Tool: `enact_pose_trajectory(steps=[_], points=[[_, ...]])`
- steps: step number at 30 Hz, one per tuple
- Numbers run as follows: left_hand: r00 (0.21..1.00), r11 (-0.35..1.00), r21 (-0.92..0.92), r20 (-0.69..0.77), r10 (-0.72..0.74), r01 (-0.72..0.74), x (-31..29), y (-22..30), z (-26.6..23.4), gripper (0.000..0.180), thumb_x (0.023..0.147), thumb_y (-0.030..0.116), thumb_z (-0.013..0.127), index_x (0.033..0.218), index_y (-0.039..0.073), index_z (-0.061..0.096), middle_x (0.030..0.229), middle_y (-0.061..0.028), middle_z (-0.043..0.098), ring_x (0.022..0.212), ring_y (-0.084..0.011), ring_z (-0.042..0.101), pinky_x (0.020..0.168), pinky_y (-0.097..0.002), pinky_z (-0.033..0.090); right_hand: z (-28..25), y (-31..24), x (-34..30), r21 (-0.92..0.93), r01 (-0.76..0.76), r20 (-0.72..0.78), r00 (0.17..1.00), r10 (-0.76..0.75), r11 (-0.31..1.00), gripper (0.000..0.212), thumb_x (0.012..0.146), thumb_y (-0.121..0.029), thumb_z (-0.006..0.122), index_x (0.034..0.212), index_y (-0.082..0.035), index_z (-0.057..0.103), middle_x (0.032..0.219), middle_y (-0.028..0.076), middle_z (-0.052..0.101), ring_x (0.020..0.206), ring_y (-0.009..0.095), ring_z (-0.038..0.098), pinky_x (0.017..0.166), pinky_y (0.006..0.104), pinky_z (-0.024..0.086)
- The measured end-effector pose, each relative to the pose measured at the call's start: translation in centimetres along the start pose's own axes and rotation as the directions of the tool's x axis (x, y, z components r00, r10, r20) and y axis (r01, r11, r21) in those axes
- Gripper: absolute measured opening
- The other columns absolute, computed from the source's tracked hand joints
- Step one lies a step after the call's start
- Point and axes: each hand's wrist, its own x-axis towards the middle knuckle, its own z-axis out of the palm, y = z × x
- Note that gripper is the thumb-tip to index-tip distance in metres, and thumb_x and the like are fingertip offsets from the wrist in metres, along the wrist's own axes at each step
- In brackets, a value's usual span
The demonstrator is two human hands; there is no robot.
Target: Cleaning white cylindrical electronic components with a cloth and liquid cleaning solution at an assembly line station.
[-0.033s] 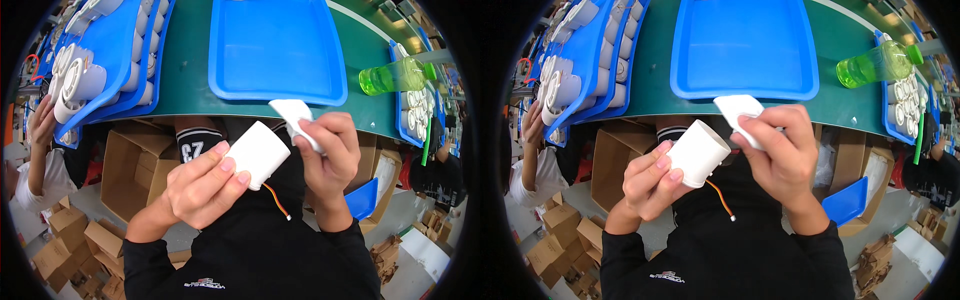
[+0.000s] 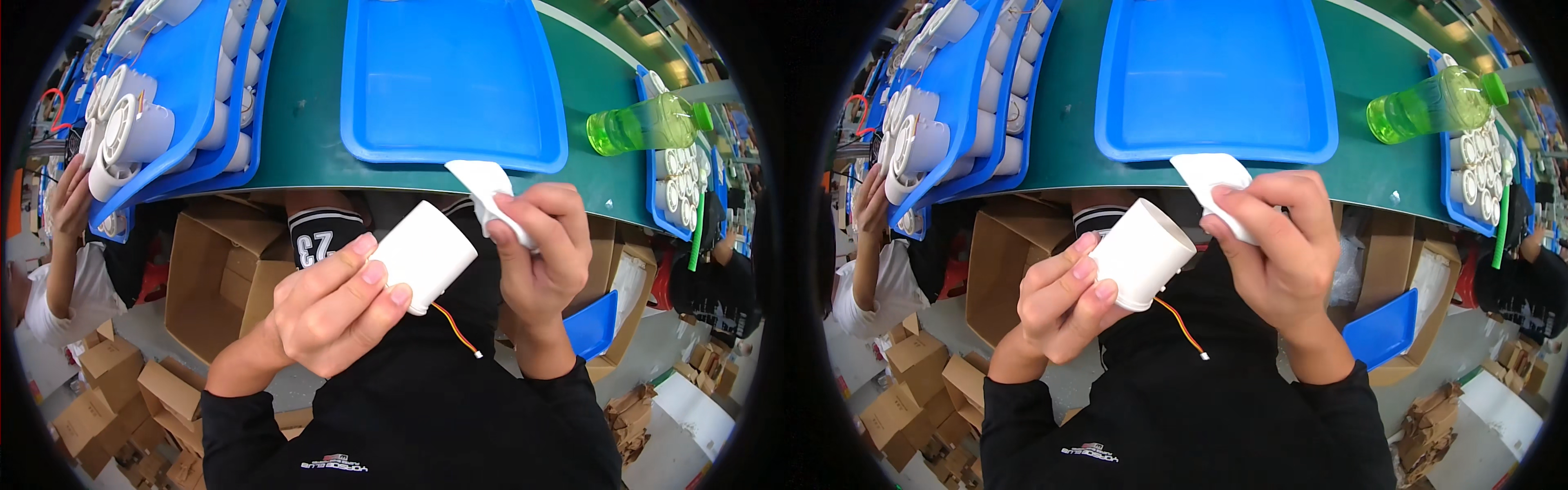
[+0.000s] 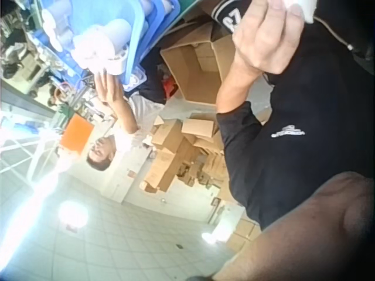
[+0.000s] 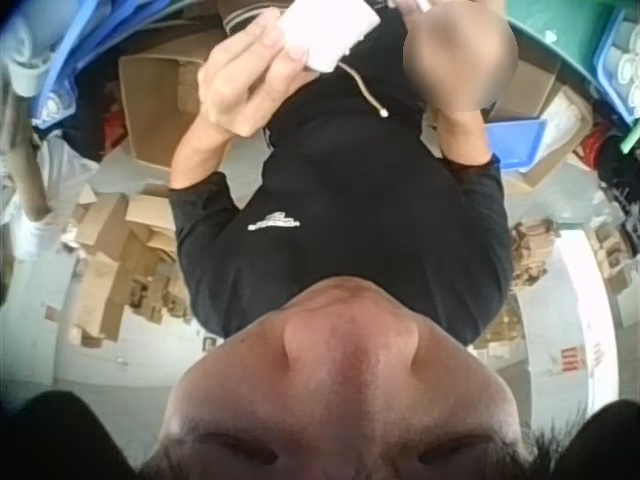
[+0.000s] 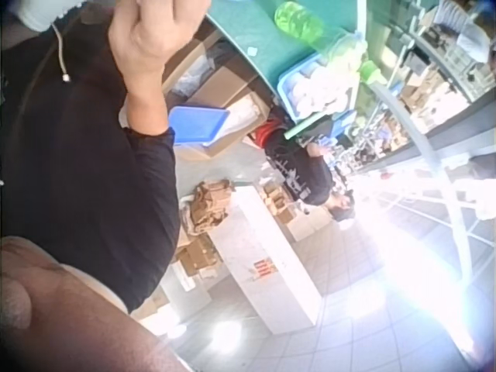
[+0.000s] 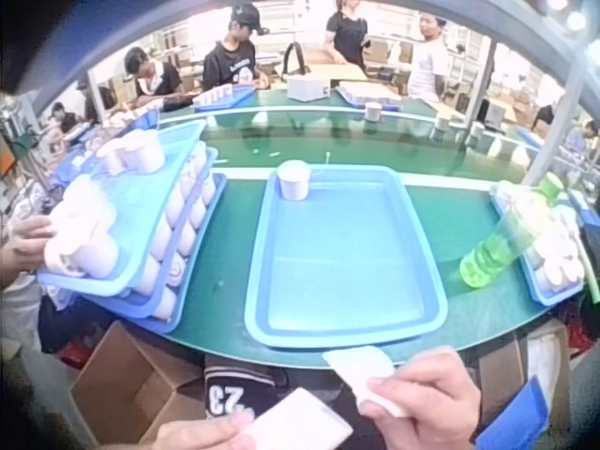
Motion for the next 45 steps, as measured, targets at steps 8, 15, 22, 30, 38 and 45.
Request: enact_pose_trajectory(steps=[8, 15, 22, 30, 38, 45], points=[[1.0, 1.0, -0.001, -0.025, 0.005, -0.005, -0.1, 0.1, 0.1, 0.027, 0.07, 0.001, 0.078, 0.097, 0.004, 0.073, 0.099, -0.0097, 0.059, 0.088, -0.0283, 0.067, 0.069, -0.0296, 0.06, -1.0, -1.3, 0.1, 0.068, 0.131, -0.063, 0.99, -0.127, 0.989, 0.033, 0.07, -0.016, 0.082, 0.099, -0.004, 0.07, 0.089, 0.006, 0.057, 0.075, 0.022, 0.052, 0.062, 0.0321, 0.043], [1.0, 1.0, -0.003, 0.023, 0.003, -0.003, -0.5, 0.1, 0.0, 0.026, 0.071, 0.0, 0.076, 0.096, 0.004, 0.072, 0.099, -0.0106, 0.059, 0.087, -0.0282, 0.067, 0.069, -0.0296, 0.06, 0.6, -2.3, 1.4, 0.042, 0.148, 0.109, 0.982, -0.152, 0.988, 0.036, 0.058, -0.013, 0.083, 0.092, -0.008, 0.073, 0.087, 0.003, 0.056, 0.078, 0.024, 0.051, 0.065, 0.0348, 0.044], [1.0, 1.0, 0.018, 0.001, -0.003, 0.003, -1.0, 0.0, -0.8, 0.027, 0.071, 0.002, 0.077, 0.097, 0.005, 0.072, 0.1, -0.0098, 0.057, 0.087, -0.028, 0.067, 0.068, -0.0292, 0.06, 0.3, -1.5, 1.1, 0.049, -0.102, 0.102, 0.99, 0.097, 0.994, 0.022, 0.073, -0.004, 0.077, 0.094, -0.004, 0.07, 0.085, 0.007, 0.058, 0.071, 0.02, 0.054, 0.061, 0.0309, 0.043], [0.999, 0.999, -0.026, 0.017, 0.027, -0.027, -1.3, -0.2, -1.4, 0.027, 0.071, 0.005, 0.078, 0.098, 0.005, 0.072, 0.102, -0.0095, 0.057, 0.088, -0.0279, 0.067, 0.069, -0.0301, 0.061, 0.1, -2.6, 2.2, 0.38, -0.328, 0.404, 0.9, 0.164, 0.865, 0.011, 0.073, 0.0, 0.067, 0.084, -0.001, 0.069, 0.069, 0.008, 0.056, 0.058, 0.017, 0.052, 0.051, 0.0295, 0.038], [0.995, 0.999, -0.01, 0.086, 0.053, -0.052, -1.4, -0.4, -1.9, 0.025, 0.072, 0.003, 0.076, 0.096, 0.004, 0.071, 0.101, -0.0106, 0.057, 0.086, -0.0282, 0.067, 0.072, -0.0336, 0.063, 1.0, -3.4, 2.3, 0.274, -0.286, 0.384, 0.908, 0.168, 0.918, 0.012, 0.062, -0.002, 0.069, 0.073, -0.001, 0.066, 0.064, 0.005, 0.052, 0.055, 0.015, 0.048, 0.05, 0.027, 0.033], [0.995, 0.999, 0.001, 0.089, 0.051, -0.051, -1.5, -0.6, -1.8, 0.023, 0.072, 0.002, 0.076, 0.094, 0.003, 0.071, 0.098, -0.0104, 0.058, 0.085, -0.0274, 0.067, 0.072, -0.0335, 0.063, 1.5, -3.3, 2.2, 0.216, -0.307, 0.39, 0.897, 0.207, 0.927, 0.012, 0.06, -0.001, 0.071, 0.071, -0.003, 0.065, 0.062, 0.004, 0.054, 0.055, 0.015, 0.05, 0.05, 0.0269, 0.036]])
